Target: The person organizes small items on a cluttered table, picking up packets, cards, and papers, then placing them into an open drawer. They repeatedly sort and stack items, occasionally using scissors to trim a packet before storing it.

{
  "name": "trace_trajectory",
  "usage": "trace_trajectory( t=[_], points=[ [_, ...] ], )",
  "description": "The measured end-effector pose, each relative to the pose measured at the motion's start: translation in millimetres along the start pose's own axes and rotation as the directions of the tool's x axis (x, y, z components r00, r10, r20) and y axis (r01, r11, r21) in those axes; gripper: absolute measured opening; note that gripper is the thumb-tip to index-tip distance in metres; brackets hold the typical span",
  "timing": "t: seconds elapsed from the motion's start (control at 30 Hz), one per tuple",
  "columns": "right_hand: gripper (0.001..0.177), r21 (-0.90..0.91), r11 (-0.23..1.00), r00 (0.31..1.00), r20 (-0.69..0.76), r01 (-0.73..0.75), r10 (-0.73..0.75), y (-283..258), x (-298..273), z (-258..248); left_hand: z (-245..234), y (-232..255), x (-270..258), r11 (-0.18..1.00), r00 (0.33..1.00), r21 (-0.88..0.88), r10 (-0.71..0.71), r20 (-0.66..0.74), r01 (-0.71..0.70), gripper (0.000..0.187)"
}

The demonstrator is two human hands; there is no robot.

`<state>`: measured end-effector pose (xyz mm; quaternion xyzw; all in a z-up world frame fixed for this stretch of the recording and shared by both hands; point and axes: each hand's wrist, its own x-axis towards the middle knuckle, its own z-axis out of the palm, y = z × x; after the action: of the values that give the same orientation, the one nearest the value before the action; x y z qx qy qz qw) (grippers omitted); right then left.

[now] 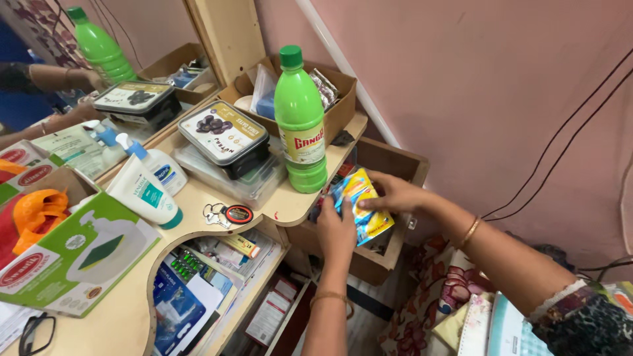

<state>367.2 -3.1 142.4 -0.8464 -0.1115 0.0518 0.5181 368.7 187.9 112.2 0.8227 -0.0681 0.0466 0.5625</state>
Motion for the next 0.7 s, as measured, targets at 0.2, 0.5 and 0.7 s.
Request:
trace_trajectory(
  t=[0.2, 0.5, 0.7],
  points=[
    [0.072, -0.075, 0.868, 0.715, -0.604, -0.491, 0.352, 6.8, 24.0, -26.5, -0.7, 2.0, 2.2, 0.942, 0.937, 0.179, 0.312, -0.159, -0.283, 0.041],
    [0.088, 0.059, 0.699, 0.505, -0.649, -0.713, 0.57, 121.5, 79.8, -17.5, 5.9, -4.9, -1.3, 0.923, 0.942, 0.314, 0.287, -0.173, -0.224, 0.029],
    [0.078, -0.475, 0.556, 0.708, -0.618, -0.683, 0.341, 131.9, 82.7, -6.8, 3.5, -0.2, 0.1, 0.923, 0.95, 0.326, 0.267, -0.16, -0.204, 0.027]
  ],
)
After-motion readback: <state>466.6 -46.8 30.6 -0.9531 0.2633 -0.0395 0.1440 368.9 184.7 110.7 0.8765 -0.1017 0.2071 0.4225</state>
